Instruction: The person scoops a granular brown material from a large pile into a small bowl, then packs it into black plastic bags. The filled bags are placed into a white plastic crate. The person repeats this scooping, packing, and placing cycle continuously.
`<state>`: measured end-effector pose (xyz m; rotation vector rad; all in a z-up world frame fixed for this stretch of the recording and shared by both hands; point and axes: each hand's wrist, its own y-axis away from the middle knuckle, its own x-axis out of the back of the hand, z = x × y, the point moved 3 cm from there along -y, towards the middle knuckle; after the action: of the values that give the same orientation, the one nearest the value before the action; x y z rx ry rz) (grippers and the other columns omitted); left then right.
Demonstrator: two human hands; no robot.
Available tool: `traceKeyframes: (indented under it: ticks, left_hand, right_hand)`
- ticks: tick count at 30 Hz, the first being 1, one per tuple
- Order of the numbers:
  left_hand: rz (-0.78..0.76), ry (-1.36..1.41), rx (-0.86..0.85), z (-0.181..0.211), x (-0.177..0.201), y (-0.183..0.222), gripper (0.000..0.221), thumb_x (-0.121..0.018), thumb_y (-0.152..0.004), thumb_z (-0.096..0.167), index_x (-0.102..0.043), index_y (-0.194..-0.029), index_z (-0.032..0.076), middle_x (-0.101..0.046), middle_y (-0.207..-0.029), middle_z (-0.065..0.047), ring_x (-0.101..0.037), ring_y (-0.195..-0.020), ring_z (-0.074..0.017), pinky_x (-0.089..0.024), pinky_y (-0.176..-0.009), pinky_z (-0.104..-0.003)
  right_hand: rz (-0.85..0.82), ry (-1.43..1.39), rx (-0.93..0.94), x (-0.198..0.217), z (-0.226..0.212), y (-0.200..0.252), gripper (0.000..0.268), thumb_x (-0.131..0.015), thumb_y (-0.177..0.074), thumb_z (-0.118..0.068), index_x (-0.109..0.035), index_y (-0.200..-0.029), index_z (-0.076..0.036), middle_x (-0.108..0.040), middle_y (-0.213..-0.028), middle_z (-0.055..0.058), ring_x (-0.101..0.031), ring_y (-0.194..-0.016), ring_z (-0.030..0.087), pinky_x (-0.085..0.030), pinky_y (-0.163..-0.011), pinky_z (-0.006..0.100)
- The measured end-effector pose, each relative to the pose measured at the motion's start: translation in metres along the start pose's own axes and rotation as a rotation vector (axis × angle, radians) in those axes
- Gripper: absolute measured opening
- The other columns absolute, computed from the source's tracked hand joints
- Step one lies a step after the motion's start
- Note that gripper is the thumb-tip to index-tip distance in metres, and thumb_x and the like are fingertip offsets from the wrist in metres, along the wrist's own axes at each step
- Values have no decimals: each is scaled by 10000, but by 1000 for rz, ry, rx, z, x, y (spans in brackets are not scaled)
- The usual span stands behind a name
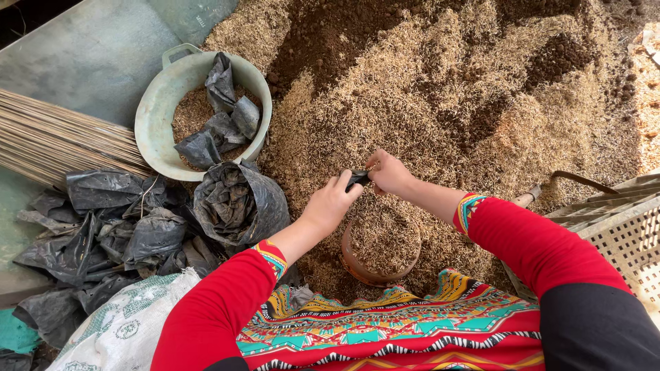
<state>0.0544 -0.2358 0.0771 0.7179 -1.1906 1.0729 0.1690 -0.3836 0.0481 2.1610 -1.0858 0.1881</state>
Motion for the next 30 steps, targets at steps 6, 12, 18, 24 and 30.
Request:
traceKeyframes:
  ticks: [6,12,18,24,30]
  left_hand:
    - [103,-37,165,-42,-18,5,282,-624,-832,-19,-608,-1114,-25,-565,-1260,-196,-626,-1034,-365,-567,-808,-444]
    - [76,48,301,-63,-34,1,188,-609,-830,-12,-696,-992,30,-688,-1063,-96,-627,-1021,-337,-552,-865,-423]
    - [149,234,254,-53,-27,-6,214,-572,-840,-36,-720,-987,11,-687,-1152,-126,-638,-1071,-339,-536,-934,-436]
    - [76,396,211,-20,-31,-11,352,-536,-853,-34,-700,-1163,-11,-645,-1346,-152,-639,-1154,-332,-492,-1042,-416]
    - [52,404,195,0,-30,-26,286,-567,-884,16,-724,-1123,0,-692,-1281,-131,-654,-1155,-328,-499,-1026,-414]
  right_hand:
    - [-274,269,207,2,2,-18,273,-551,-1029,-264,-614,-1263,-138,-712,-999,65,-654,-874,173,-558,-813,317]
    - [-304,1025,976,-36,21,-31,305,-633,-934,-382,-727,-1219,-329,-573,-1444,10,-353,-1389,300,-282,-1092,550]
    - [-116,1197,931,13,53,-53,466,-673,-893,-335,-573,-1331,-213,-479,-1471,29,-323,-1418,267,-173,-1166,576]
    - [312,875,464,77,48,-53,630,-727,-894,-388,-487,-1468,-289,-299,-1582,130,-248,-1493,367,-201,-1210,575]
    - [-29,914,-48,42,67,-37,959,-785,-867,-564,-212,-1579,-275,-20,-1667,138,-100,-1513,448,-259,-1180,652]
